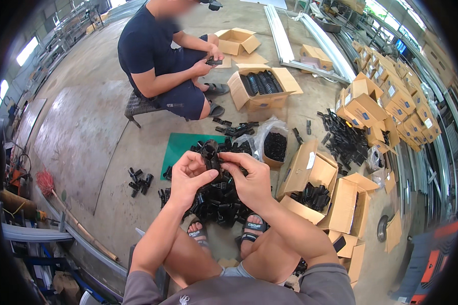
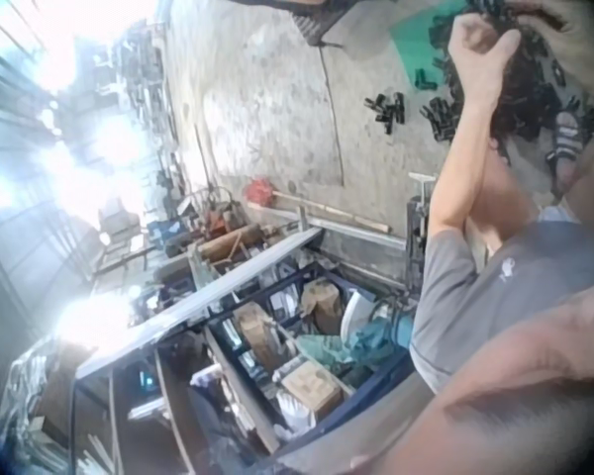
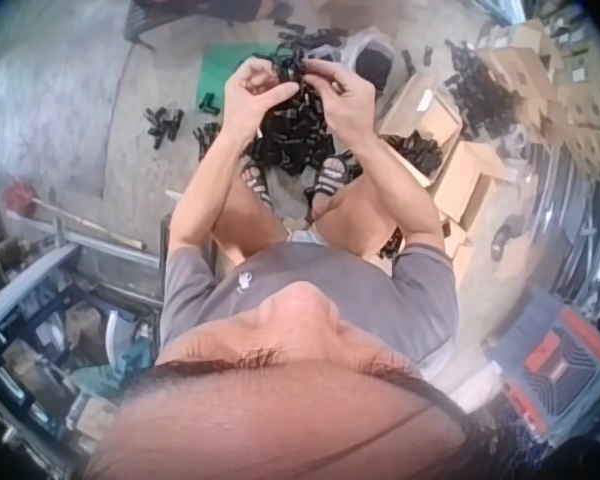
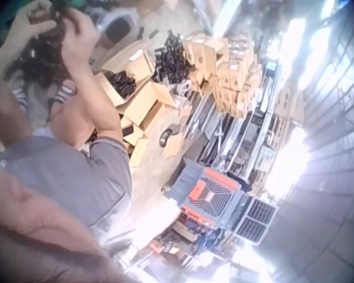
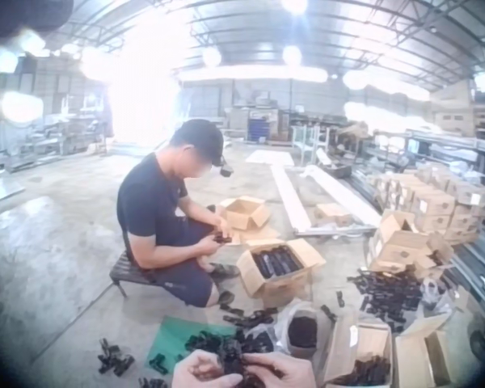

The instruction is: The person connects black plastic components together by hand and places the finished units into cardboard boxes.

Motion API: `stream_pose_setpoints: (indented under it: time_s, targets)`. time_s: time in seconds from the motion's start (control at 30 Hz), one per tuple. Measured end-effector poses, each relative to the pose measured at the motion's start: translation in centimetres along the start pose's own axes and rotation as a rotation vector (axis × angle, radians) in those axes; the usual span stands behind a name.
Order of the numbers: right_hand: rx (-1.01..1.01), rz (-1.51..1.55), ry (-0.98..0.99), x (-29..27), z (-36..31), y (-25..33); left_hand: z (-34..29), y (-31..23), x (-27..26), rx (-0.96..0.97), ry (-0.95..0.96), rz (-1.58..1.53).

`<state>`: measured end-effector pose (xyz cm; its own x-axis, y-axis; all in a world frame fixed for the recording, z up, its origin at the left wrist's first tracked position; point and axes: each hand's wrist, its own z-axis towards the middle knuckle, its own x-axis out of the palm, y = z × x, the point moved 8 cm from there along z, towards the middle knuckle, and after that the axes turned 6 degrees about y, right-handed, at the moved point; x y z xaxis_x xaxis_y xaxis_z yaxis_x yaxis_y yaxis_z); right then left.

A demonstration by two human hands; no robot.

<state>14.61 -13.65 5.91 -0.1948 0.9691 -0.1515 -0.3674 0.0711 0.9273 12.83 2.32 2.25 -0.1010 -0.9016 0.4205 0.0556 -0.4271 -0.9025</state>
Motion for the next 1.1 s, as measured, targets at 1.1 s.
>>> stream_pose_setpoints:
  time_s: [1.1]
  targets:
    - [-0.025, -0.312, 0.291, 0.7, 0.4, 1.5, -0.7, 0.1, -1.0, -0.035, -0.051, 0.135]
